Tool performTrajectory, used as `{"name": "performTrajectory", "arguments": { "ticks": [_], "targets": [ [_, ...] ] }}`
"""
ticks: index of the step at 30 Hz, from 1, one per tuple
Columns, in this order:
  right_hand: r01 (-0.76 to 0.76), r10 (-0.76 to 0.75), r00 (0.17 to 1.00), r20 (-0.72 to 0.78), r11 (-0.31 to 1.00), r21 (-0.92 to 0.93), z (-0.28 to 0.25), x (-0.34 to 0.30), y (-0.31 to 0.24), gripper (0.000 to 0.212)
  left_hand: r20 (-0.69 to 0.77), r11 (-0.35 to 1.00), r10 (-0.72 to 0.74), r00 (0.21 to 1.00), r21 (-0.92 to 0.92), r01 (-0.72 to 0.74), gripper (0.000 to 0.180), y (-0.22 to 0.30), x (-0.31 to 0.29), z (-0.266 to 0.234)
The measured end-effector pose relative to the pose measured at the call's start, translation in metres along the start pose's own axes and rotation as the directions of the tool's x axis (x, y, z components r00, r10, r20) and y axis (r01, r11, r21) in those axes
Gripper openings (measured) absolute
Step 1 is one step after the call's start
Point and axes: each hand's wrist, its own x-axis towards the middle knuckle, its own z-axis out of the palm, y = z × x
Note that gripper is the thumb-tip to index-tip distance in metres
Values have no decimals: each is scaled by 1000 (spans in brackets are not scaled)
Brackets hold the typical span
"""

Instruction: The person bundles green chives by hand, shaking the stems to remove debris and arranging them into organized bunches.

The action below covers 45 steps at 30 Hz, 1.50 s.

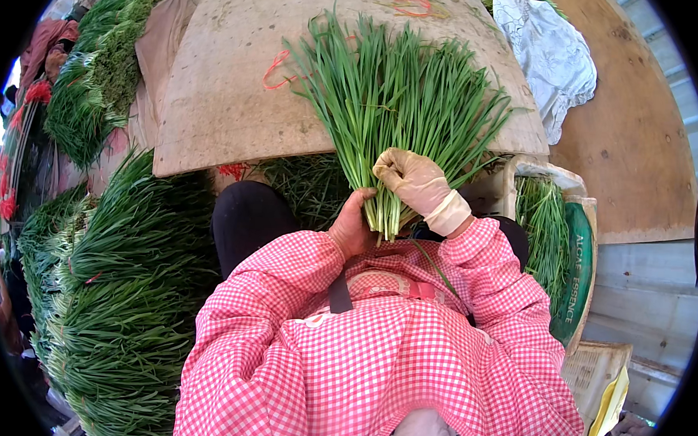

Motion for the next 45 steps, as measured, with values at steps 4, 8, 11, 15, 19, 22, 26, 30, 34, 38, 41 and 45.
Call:
{"name": "performTrajectory", "arguments": {
  "ticks": [4, 8, 11, 15, 19, 22, 26, 30, 34, 38, 41, 45],
  "targets": [
    [-50, 66, 996, 56, 967, -252, -1, 4, -10, 25, -38, 999, 31, 999, 29, -30, 56, 0, 2, 1],
    [-33, 36, 999, 7, 958, -285, 2, 6, -2, 20, 22, 999, -14, 1000, 29, 14, 60, 0, 2, -4],
    [-52, 39, 998, -58, 968, -245, 3, 2, 0, 18, 45, 1000, -26, 999, 18, 25, 61, 1, 2, -12],
    [53, -61, 990, -128, 996, -70, 8, -5, 11, 17, 9, 1000, -9, 1000, 17, 9, 61, -1, 2, -7],
    [-1, -4, 990, -143, 999, -36, 11, -8, 14, 15, -11, 999, -46, 999, 3, 46, 60, -1, 3, -9],
    [-47, 32, 982, -184, 996, -82, 12, -5, 7, 18, -40, 999, -45, 998, 15, 46, 57, 0, 3, -7],
    [21, -59, 969, -240, 987, -159, 16, -5, -1, 17, -61, 999, -23, 998, 28, 25, 55, -1, 3, -6],
    [139, -190, 952, -239, 966, -216, 18, -3, 1, 13, -67, 999, -15, 998, 34, 18, 53, -1, 3, -1],
    [-1, -33, 993, -116, 961, -278, 12, 6, -9, 19, -47, 999, -3, 999, 33, 4, 53, -1, 5, -9],
    [-84, 57, 994, -90, 937, -338, 16, 12, -3, 27, -18, 996, 28, 999, 86, -26, 54, -2, 6, -8],
    [-100, 82, 992, -100, 978, -181, 14, 11, 0, 25, 12, 997, 18, 1000, 72, -18, 55, -3, 7, -12],
    [-51, 43, 988, -150, 998, -46, 16, 4, 7, 16, 4, 999, 16, 1000, 29, -16, 55, 0, 2, -1]
  ]
}}
